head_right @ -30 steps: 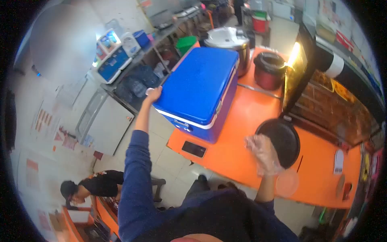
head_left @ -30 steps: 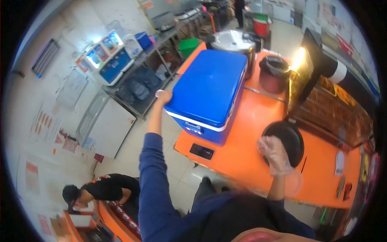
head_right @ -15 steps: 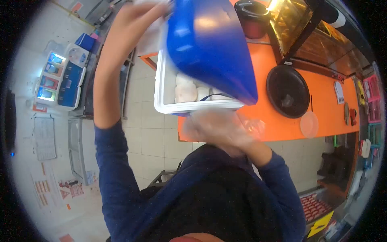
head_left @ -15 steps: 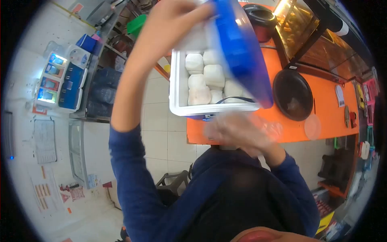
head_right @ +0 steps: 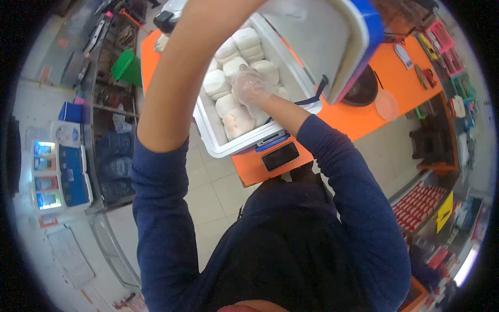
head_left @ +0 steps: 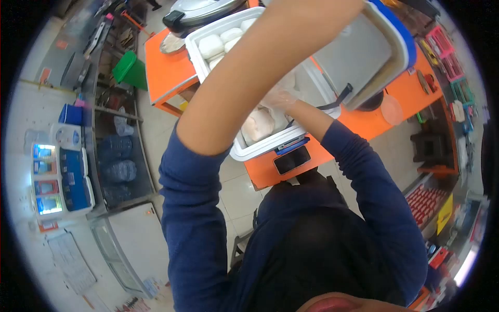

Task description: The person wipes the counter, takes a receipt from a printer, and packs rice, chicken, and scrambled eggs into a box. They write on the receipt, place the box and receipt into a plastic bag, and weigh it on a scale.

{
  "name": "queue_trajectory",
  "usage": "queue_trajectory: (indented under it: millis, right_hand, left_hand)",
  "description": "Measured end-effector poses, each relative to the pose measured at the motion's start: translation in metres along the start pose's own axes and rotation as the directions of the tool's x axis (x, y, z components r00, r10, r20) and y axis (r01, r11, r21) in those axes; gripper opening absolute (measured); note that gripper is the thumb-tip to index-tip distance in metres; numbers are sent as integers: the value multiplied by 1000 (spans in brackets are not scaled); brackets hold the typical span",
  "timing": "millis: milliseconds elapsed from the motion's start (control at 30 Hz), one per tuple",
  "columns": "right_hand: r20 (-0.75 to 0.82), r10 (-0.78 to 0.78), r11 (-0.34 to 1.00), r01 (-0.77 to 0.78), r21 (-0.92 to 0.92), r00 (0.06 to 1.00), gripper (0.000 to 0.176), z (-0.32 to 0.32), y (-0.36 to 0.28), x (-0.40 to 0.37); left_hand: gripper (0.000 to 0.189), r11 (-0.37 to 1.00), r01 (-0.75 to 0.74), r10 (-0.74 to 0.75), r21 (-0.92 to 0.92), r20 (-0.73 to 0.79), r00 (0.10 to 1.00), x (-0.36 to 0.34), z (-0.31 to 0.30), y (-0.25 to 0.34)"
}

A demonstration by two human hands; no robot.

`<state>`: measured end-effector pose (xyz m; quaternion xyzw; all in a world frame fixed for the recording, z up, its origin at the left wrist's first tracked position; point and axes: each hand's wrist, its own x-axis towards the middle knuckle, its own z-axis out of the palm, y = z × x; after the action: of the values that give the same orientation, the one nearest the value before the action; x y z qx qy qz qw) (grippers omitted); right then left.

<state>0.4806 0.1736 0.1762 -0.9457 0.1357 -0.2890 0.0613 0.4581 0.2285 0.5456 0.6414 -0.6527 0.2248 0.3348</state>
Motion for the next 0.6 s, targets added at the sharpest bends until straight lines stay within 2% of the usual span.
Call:
queue_trajectory:
  millis: [33, 67, 100, 133, 167, 200, 233, 267, 300, 333, 367, 400, 433, 467, 500, 533, 567, 600]
  right_hand:
    - [31, 51, 995, -54, 79, 998, 29, -10, 0, 3]
    - [64, 95, 982, -104, 158, 993, 33, -25, -2, 7]
    - [202, 127, 956, -174, 237, 971, 36, -78, -18, 8]
    - [343, 142, 918, -253, 306, 929, 40, -150, -45, 4]
    - [451, 139, 794, -371, 482, 882, 42, -198, -65, -6]
    - [546, 107, 621, -484, 616, 831, 45, -229, -78, -23]
    - [539, 120, 621, -487, 614, 833, 45, -241, -85, -45]
    - [589, -98, 240, -555, 796, 802, 50, -253, -91, -67]
    - [521, -312, -187, -589, 787, 795, 55, -264, -95, -87]
    - [507, -312, -198, -576, 793, 804, 59, -259, -93, -110]
    - [533, -242, -278, -584, 762, 811, 64, -260, -91, -133]
    - [627, -100, -296, -625, 723, 773, 64, -271, -88, -153]
    - [701, 61, -330, -649, 686, 710, 64, -283, -83, -172]
    - [669, 169, -330, -599, 730, 723, 64, -286, -72, -190]
    - [693, 237, -351, -605, 715, 681, 61, -286, -60, -216]
    - [710, 313, -386, -599, 701, 630, 59, -293, -52, -240]
    - [688, 368, -480, -507, 717, 625, 49, -311, -52, -256]
    - [649, 404, -541, -404, 738, 645, 48, -323, -50, -276]
  left_hand:
    - [27, 982, -136, 138, 131, -9, 990, -4, -5, -7]
    - [28, 988, 132, -117, -74, 179, 977, -11, -29, -4]
    - [30, 881, 425, -318, -207, 405, 857, -19, -54, -2]
    - [29, 936, 225, -175, -272, 194, 965, -40, -46, -16]
    - [29, 957, 12, -22, -289, -32, 999, -64, -34, -31]
    - [30, 954, 190, -180, -233, 65, 982, -77, -41, -37]
    - [31, 922, 353, -331, -158, 150, 932, -90, -50, -41]
    - [28, 861, 463, -442, -210, 143, 886, -109, -52, -47]
    - [25, 786, 560, -541, -262, 146, 828, -131, -52, -53]
    - [23, 717, 616, -588, -327, 191, 786, -149, -59, -57]
    - [22, 633, 700, -668, -331, 224, 710, -174, -59, -70]
    - [24, 485, 796, -772, -362, 250, 584, -189, -60, -66]
    - [23, 583, 757, -695, -293, 303, 652, -204, -62, -75]
    - [24, 492, 821, -736, -288, 365, 570, -210, -63, -74]
    - [25, 483, 829, -713, -282, 424, 559, -235, -62, -93]
    - [25, 512, 811, -729, -283, 356, 584, -245, -53, -90]
    - [26, 423, 859, -845, -289, 217, 489, -270, -46, -111]
    - [31, 599, 796, -680, -91, 467, 565, -270, -57, -131]
